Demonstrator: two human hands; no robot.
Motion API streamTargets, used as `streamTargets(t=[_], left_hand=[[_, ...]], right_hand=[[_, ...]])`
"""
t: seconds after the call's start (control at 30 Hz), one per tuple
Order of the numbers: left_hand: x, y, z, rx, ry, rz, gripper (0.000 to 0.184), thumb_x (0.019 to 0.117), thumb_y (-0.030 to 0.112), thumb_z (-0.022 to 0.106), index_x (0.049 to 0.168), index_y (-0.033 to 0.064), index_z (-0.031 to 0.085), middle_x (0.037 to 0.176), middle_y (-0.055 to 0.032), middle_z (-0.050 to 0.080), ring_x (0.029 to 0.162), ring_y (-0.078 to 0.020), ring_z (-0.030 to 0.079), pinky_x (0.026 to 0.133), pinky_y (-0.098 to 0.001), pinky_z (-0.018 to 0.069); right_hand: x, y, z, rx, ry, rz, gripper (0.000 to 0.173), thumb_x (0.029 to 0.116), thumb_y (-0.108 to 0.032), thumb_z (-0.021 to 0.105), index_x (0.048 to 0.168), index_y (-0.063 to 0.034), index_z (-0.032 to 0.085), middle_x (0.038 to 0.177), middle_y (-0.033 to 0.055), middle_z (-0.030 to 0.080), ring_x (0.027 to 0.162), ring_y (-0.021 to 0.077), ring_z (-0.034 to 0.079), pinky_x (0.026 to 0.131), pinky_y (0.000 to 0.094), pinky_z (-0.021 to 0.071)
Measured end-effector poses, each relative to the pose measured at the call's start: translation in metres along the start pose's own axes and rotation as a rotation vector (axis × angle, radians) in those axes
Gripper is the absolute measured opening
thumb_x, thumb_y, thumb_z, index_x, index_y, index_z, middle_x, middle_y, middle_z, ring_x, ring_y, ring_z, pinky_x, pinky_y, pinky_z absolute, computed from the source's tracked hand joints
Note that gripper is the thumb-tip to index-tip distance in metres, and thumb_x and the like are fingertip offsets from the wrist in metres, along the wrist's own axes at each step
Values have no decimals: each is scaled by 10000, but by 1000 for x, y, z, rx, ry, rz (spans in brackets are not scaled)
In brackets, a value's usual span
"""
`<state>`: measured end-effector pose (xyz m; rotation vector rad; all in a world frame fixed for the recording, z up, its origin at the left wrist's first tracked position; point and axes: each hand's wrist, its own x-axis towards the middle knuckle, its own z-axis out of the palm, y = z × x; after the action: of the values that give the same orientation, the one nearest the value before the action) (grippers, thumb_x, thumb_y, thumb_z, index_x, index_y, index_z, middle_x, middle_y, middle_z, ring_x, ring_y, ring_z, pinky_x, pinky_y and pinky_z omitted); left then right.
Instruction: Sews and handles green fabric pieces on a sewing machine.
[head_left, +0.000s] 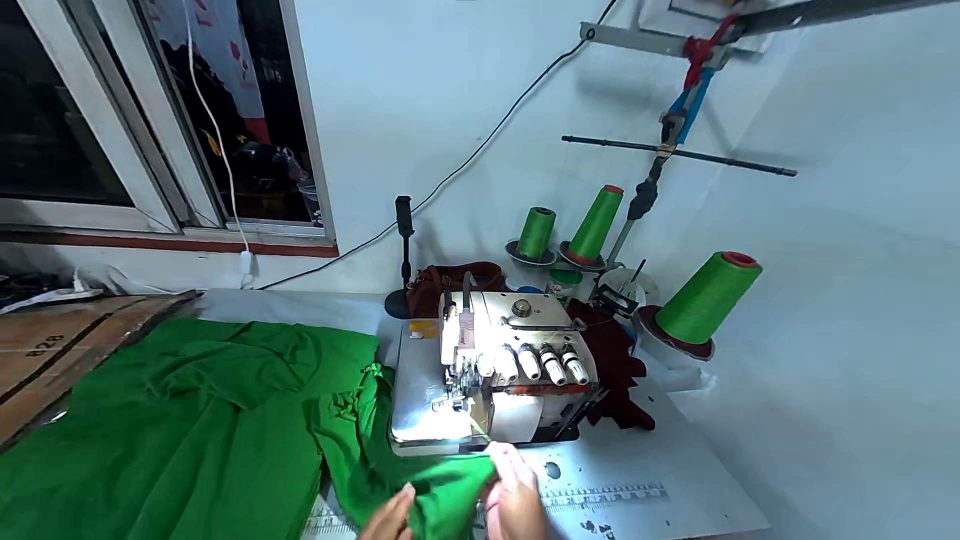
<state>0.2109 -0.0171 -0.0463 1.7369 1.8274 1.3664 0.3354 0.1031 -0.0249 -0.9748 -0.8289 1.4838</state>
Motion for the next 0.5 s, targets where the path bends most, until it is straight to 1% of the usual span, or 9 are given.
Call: streamTargets(t=[0.03, 0.1, 0.17, 0.23, 0.3, 0.37, 0.4, 0.47, 0.5], left_hand=[[8, -2, -5, 43, 56, 39, 318, 1030, 64, 504, 1251, -103, 660, 1243, -275, 668, 1143, -367, 671, 1018, -469, 522], [25, -8, -13, 115, 118, 121, 262, 1004, 63, 541, 1157, -35, 730, 1098, -227, 695, 1020, -340, 681, 915, -453, 554], [41, -16, -15, 195, 104, 220, 280, 970, 21, 558, 1177, 22, 746, 980, -181, 676, 915, -311, 674, 832, -426, 575], [51, -27, -13, 312, 62, 320, 315, 913, -8, 575, 1166, 41, 757, 877, -154, 684, 817, -321, 696, 749, -448, 591], [55, -37, -13, 425, 40, 366, 268, 879, 0, 589, 1078, 42, 764, 843, -142, 695, 783, -330, 713, 717, -465, 597], [56, -46, -16, 463, 37, 340, 204, 888, 14, 591, 1009, 30, 754, 841, -146, 693, 776, -327, 717, 699, -462, 600], [56, -50, -18, 450, 41, 312, 181, 901, 21, 591, 992, 21, 747, 850, -150, 684, 773, -320, 712, 689, -456, 601], [54, -57, -26, 376, 58, 257, 165, 918, 15, 599, 991, -14, 745, 912, -183, 680, 799, -319, 709, 698, -448, 604], [51, -59, -32, 347, 72, 237, 164, 923, 15, 603, 994, -25, 745, 957, -201, 686, 833, -324, 712, 722, -447, 606]], right_hand=[[4, -3, -4, 26, 46, 6, 228, 1051, -6, 443, 885, 10, 599, 743, 44, 602, 657, 93, 613, 623, 250, 553], [-1, -6, -6, -44, 22, -6, 260, 1061, -22, 419, 879, 7, 604, 762, 47, 599, 705, 97, 611, 683, 258, 546], [-16, -5, -5, -153, -58, -51, 271, 1045, -9, 407, 878, -1, 620, 745, 16, 605, 703, 63, 608, 700, 240, 537], [-28, -6, -4, -168, -129, -78, 262, 1039, 1, 392, 880, -21, 600, 724, -18, 597, 677, 27, 597, 684, 206, 527], [-32, -8, -7, -145, -181, -89, 243, 1038, 6, 385, 900, -31, 582, 721, -32, 596, 665, 14, 596, 678, 194, 526], [-33, -8, -13, -134, -231, -107, 217, 1041, -8, 413, 915, -35, 587, 730, -35, 610, 672, 12, 606, 678, 198, 536], [-34, -8, -16, -146, -277, -120, 172, 1029, -20, 455, 926, -38, 592, 747, -44, 616, 687, 5, 608, 685, 201, 535], [-37, -10, -23, -206, -429, -116, 25, 941, -7, 603, 937, -32, 605, 810, -55, 607, 734, -8, 588, 710, 194, 517], [-39, -10, -25, -258, -499, -89, 68, 899, -7, 674, 939, -16, 620, 810, -47, 618, 724, -5, 588, 697, 198, 517]])
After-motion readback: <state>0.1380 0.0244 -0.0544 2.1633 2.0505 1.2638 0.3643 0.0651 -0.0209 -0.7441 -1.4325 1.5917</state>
